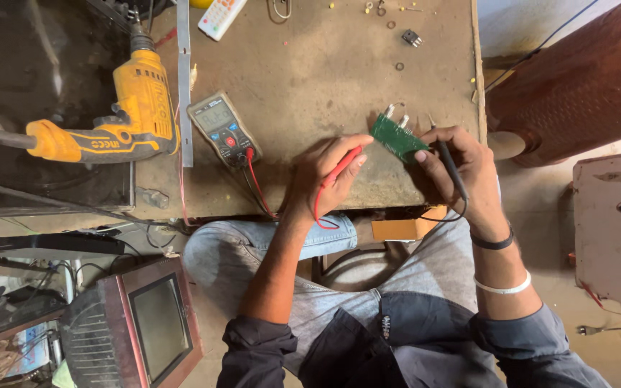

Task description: The person uses a multimeter to test a small green circuit board. They hold the board with one hand and touch various points on it with the multimeter probes in the other hand, checking electrical continuity or voltage.

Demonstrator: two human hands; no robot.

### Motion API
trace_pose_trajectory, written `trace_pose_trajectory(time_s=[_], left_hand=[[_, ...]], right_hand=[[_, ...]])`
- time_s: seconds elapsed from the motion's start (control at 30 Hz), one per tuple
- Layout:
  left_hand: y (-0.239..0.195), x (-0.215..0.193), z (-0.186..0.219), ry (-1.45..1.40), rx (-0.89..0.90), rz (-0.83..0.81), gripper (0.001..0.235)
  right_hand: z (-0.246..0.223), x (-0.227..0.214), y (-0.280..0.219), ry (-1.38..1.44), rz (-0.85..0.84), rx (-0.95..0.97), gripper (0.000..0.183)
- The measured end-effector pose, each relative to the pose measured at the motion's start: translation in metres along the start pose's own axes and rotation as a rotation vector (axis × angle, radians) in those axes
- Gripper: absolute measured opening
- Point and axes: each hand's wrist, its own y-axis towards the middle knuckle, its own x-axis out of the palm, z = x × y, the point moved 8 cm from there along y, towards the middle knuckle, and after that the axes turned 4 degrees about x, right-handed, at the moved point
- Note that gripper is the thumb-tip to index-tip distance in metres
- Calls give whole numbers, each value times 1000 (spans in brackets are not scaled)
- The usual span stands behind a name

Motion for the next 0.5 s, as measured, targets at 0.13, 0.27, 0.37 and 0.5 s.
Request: trace_pose_trajectory(time_s=[0.13,0.27,0.37,0.5], left_hand=[[1,-6,-2,-11,-7,38,27],[-1,-7,-4,-1,-52,29,31],[-1,-6,-5,5,-69,11,32],[-2,-6,-3,25,-51,0,33]], right_hand=[[7,1,3,-33,-31,17,24],[-1,7,3,65,9,3,32],[-20,8,-1,-59,76,-95,43],[-52,16,-6,-277,20,-383,45]])
